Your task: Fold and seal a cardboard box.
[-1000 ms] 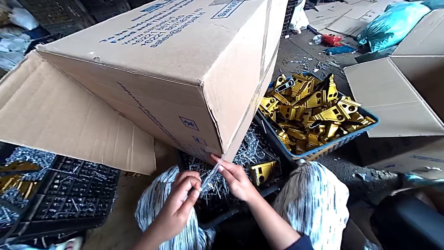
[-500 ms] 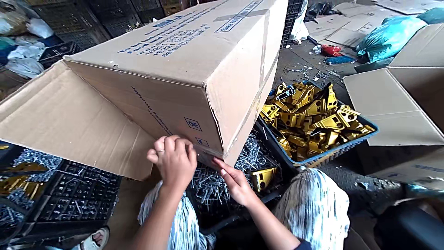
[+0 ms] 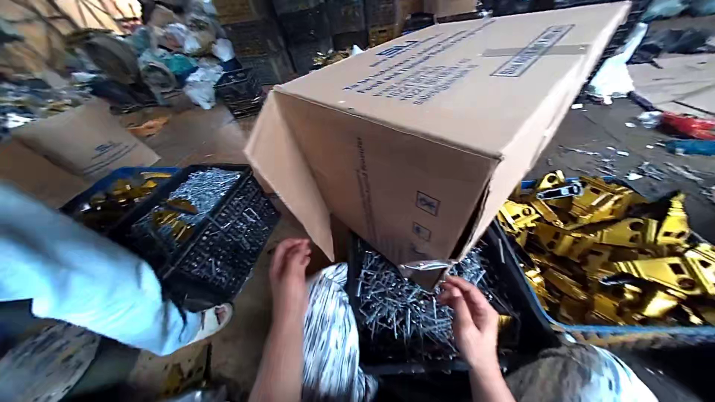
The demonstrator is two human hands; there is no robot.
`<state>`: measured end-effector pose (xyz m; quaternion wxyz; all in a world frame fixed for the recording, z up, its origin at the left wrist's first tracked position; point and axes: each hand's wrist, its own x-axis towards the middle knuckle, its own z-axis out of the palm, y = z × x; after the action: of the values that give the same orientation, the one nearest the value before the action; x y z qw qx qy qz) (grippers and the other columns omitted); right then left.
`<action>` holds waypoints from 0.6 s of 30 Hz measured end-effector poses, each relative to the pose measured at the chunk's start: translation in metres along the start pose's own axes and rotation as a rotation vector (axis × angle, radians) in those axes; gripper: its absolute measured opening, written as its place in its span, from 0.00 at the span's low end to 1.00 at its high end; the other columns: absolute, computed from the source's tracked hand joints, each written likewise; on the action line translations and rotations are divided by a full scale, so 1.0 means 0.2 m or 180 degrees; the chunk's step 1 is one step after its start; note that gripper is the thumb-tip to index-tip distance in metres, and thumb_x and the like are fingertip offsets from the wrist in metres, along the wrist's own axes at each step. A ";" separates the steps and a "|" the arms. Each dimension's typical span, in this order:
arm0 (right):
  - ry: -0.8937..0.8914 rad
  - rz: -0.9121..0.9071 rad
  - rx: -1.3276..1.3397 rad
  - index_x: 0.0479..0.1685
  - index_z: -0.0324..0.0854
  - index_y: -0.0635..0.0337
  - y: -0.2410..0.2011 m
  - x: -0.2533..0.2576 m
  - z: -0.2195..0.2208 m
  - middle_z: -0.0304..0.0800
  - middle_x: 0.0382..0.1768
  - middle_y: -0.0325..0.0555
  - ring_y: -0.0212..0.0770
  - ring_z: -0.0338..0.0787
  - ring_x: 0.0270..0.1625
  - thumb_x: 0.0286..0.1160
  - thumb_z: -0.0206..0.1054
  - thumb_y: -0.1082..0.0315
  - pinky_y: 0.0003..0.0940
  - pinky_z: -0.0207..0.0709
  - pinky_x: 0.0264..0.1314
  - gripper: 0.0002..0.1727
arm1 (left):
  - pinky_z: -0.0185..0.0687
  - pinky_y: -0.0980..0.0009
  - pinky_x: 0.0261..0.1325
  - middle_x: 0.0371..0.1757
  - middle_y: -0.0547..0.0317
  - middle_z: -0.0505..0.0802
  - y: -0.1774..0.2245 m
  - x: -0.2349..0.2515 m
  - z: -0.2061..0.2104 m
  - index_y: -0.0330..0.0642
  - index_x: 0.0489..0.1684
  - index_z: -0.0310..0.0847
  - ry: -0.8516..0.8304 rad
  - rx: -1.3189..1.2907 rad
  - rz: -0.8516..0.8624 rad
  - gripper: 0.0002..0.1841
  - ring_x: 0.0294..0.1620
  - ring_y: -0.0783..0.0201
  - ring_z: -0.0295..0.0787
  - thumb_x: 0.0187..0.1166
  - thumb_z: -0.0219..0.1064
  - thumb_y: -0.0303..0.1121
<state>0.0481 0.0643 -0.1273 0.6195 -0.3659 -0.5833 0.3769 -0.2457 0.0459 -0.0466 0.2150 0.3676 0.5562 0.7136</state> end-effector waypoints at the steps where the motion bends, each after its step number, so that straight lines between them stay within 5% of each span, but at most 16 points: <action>1: 0.0115 -0.0220 -0.0105 0.57 0.83 0.72 -0.01 0.02 -0.01 0.92 0.42 0.38 0.24 0.90 0.38 0.86 0.51 0.73 0.24 0.88 0.44 0.16 | 0.84 0.67 0.53 0.45 0.66 0.86 0.02 -0.01 -0.14 0.38 0.58 0.72 0.0211 -0.0193 -0.0095 0.11 0.45 0.71 0.85 0.85 0.50 0.30; 3: 0.0170 -0.0528 -0.0474 0.55 0.85 0.72 -0.05 0.09 -0.01 0.92 0.41 0.40 0.22 0.87 0.35 0.88 0.51 0.71 0.20 0.84 0.39 0.17 | 0.84 0.72 0.49 0.39 0.76 0.86 0.06 -0.03 -0.41 0.49 0.59 0.69 0.0685 -0.0513 -0.0195 0.11 0.39 0.76 0.85 0.91 0.43 0.36; 6: 0.0260 -0.0819 -0.1450 0.52 0.89 0.69 -0.11 0.15 0.02 0.93 0.32 0.44 0.25 0.86 0.29 0.87 0.52 0.68 0.22 0.81 0.34 0.19 | 0.84 0.78 0.36 0.29 0.78 0.86 0.16 -0.05 -0.77 0.53 0.51 0.71 0.1671 -0.0846 -0.0027 0.17 0.28 0.79 0.84 0.95 0.35 0.44; 9: 0.0460 -0.0959 -0.2369 0.54 0.92 0.66 -0.19 0.19 0.13 0.94 0.27 0.52 0.41 0.89 0.23 0.82 0.54 0.70 0.39 0.81 0.27 0.19 | 0.85 0.68 0.43 0.43 0.63 0.86 0.28 -0.06 -1.04 0.45 0.68 0.64 0.2611 -0.1134 0.0527 0.25 0.39 0.69 0.87 0.94 0.29 0.50; 12: 0.0390 -0.0751 -0.2726 0.65 0.89 0.65 -0.20 0.21 0.24 0.93 0.25 0.56 0.53 0.90 0.21 0.80 0.55 0.71 0.54 0.79 0.24 0.22 | 0.80 0.49 0.71 0.78 0.45 0.79 0.36 -0.09 -1.21 0.46 0.91 0.46 0.1938 -0.1903 0.0895 0.46 0.73 0.51 0.82 0.83 0.12 0.69; 14: 0.0286 -0.0651 -0.2710 0.71 0.84 0.65 -0.20 0.25 0.30 0.92 0.23 0.55 0.53 0.88 0.20 0.81 0.54 0.71 0.55 0.79 0.24 0.23 | 0.70 0.44 0.80 0.85 0.45 0.72 0.39 -0.09 -1.22 0.47 0.93 0.38 0.1066 -0.2196 0.1006 0.56 0.83 0.49 0.72 0.69 0.06 0.78; 16: 0.0117 -0.0572 -0.2657 0.76 0.80 0.67 -0.20 0.29 0.35 0.92 0.24 0.56 0.55 0.89 0.22 0.81 0.53 0.71 0.56 0.80 0.27 0.26 | 0.65 0.45 0.84 0.86 0.43 0.68 0.39 -0.09 -1.20 0.40 0.93 0.38 0.0506 -0.1834 0.1227 0.55 0.85 0.49 0.67 0.74 0.14 0.76; 18: -0.0092 -0.0526 -0.2558 0.79 0.77 0.67 -0.20 0.33 0.37 0.92 0.26 0.56 0.56 0.90 0.25 0.81 0.52 0.71 0.58 0.82 0.31 0.27 | 0.69 0.45 0.82 0.87 0.47 0.69 0.37 -0.07 -1.17 0.43 0.94 0.39 0.0406 -0.1109 0.1365 0.48 0.84 0.50 0.69 0.81 0.44 0.69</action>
<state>-0.0213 0.1063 -0.0582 0.4473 -0.5253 -0.7202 0.0731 -0.4086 -0.1347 -0.0065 0.0837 0.3887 0.3471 0.8494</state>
